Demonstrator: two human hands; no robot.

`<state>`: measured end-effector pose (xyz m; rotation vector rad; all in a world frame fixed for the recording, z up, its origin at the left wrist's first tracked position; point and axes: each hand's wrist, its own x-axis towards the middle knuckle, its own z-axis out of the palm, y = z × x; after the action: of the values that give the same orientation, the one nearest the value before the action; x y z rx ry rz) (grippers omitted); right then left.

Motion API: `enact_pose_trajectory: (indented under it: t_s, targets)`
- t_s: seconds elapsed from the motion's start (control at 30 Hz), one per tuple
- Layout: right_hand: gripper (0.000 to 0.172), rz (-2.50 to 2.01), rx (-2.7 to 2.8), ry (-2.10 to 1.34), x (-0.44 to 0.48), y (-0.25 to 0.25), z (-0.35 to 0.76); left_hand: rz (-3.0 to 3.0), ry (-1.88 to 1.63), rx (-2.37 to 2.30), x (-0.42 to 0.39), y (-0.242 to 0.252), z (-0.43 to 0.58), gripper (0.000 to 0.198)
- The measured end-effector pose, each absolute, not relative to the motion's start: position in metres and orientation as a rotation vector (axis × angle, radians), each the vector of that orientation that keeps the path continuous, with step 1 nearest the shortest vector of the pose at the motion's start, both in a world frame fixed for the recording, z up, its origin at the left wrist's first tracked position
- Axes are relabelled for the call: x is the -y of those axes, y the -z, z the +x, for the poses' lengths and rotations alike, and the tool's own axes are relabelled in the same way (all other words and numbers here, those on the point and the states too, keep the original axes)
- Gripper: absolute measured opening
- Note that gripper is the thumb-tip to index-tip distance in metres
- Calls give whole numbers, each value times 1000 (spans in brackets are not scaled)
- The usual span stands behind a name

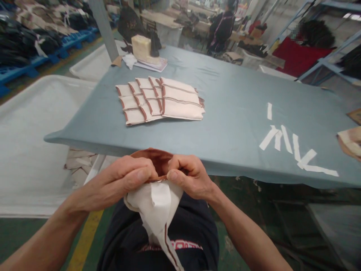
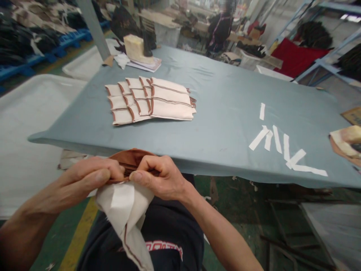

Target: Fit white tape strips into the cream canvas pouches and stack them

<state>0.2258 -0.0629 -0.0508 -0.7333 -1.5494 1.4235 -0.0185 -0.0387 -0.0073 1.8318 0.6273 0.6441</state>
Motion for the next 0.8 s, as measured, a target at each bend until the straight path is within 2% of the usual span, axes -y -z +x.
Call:
enact_pose_trajectory:
  t_s: [0.2,0.43,0.6,0.8]
  targets:
    - [62,-729,1698,-1404,61,38,231,1917,-668,-645,38,2,-15,39]
    - [55,-711,1903,-1188,55,28,233,1912,-675,-657,38,4,-18,39]
    - [41,-697,1930,-967,61,29,234,1836,-592,-660,40,-3,-7,38]
    - [26,-700,2048,-723,80,7,236,1687,-635,-491,48,4,3,35]
